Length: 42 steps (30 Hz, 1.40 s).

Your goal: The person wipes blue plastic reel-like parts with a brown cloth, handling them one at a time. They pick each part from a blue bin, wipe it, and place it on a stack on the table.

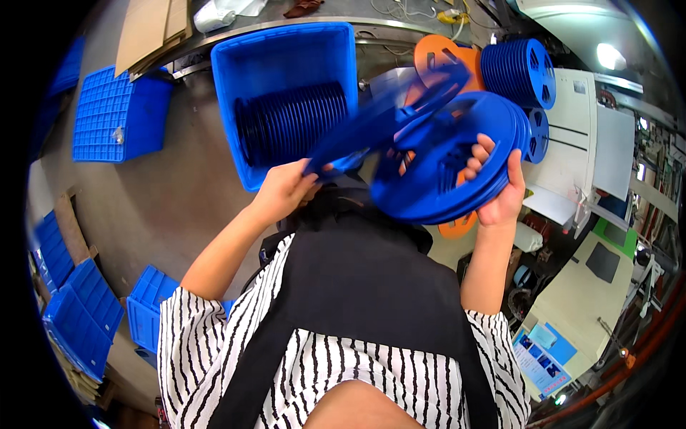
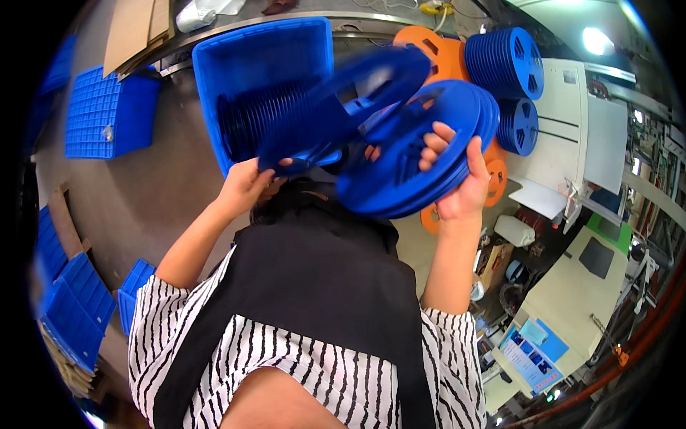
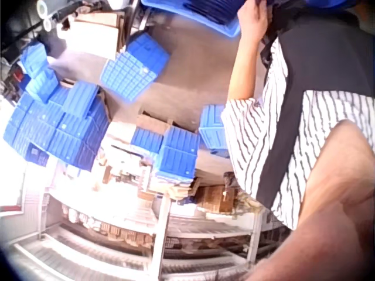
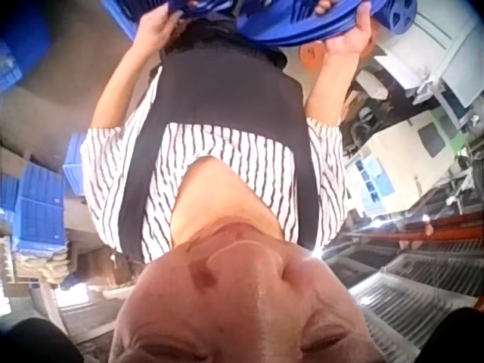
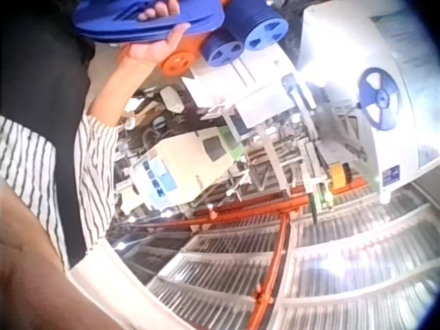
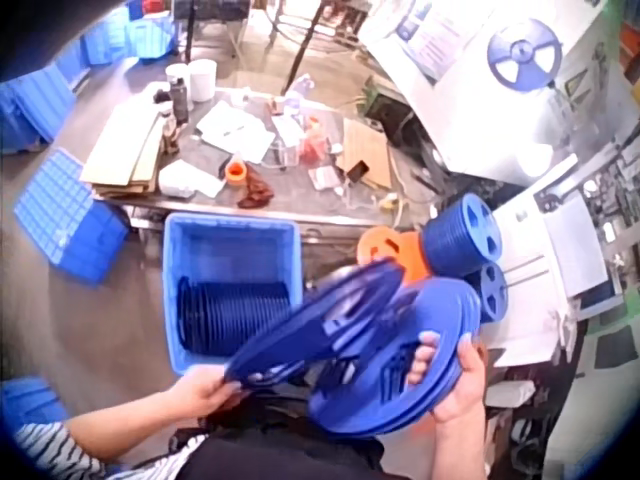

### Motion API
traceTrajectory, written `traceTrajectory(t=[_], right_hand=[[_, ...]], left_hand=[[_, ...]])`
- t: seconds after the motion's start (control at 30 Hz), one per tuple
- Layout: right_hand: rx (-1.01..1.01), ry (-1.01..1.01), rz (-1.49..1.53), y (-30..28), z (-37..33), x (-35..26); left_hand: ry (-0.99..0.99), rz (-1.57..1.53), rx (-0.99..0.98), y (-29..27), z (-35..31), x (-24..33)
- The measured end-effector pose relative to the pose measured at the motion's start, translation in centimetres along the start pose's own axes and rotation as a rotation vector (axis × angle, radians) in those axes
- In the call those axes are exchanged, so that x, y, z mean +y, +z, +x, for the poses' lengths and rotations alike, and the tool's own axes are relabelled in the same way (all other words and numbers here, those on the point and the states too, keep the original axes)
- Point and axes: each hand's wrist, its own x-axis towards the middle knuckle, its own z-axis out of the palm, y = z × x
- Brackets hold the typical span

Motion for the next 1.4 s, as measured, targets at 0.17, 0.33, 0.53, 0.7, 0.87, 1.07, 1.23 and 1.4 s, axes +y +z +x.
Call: traceTrajectory(t=[0.17,0.33,0.53,0.7,0.87,1.07,1.23,1.4], right_hand=[[-0.030,-0.086,0.031,-2.0,-1.2,-0.6],[-0.006,-0.162,0.101,-3.5,-2.5,-0.3],[-0.030,-0.166,0.123,-3.7,-2.6,0.2],[-0.198,-0.213,0.233,-4.6,-3.9,0.3],[-0.328,-0.359,0.272,-5.5,-5.8,0.3],[-0.604,-0.381,0.433,-4.1,-5.4,0.4],[-0.721,-0.332,0.465,-2.3,-4.7,1.2],[-0.775,-0.301,0.509,-1.1,-4.1,1.5]], left_hand=[[-0.269,-1.002,0.136,-2.0,-1.9,-2.5],[-0.191,-1.186,0.189,-3.3,-2.7,-5.1],[-0.136,-1.299,0.176,-3.6,-2.4,-5.1],[-0.183,-1.108,0.337,-4.1,-2.1,-4.3],[-0.179,-0.988,0.568,-5.1,-1.3,-4.5],[-0.281,-0.709,0.594,-5.3,-0.5,-4.5],[-0.339,-0.668,0.551,-4.1,0.1,-3.9],[-0.390,-0.614,0.502,-3.2,0.6,-3.7]])
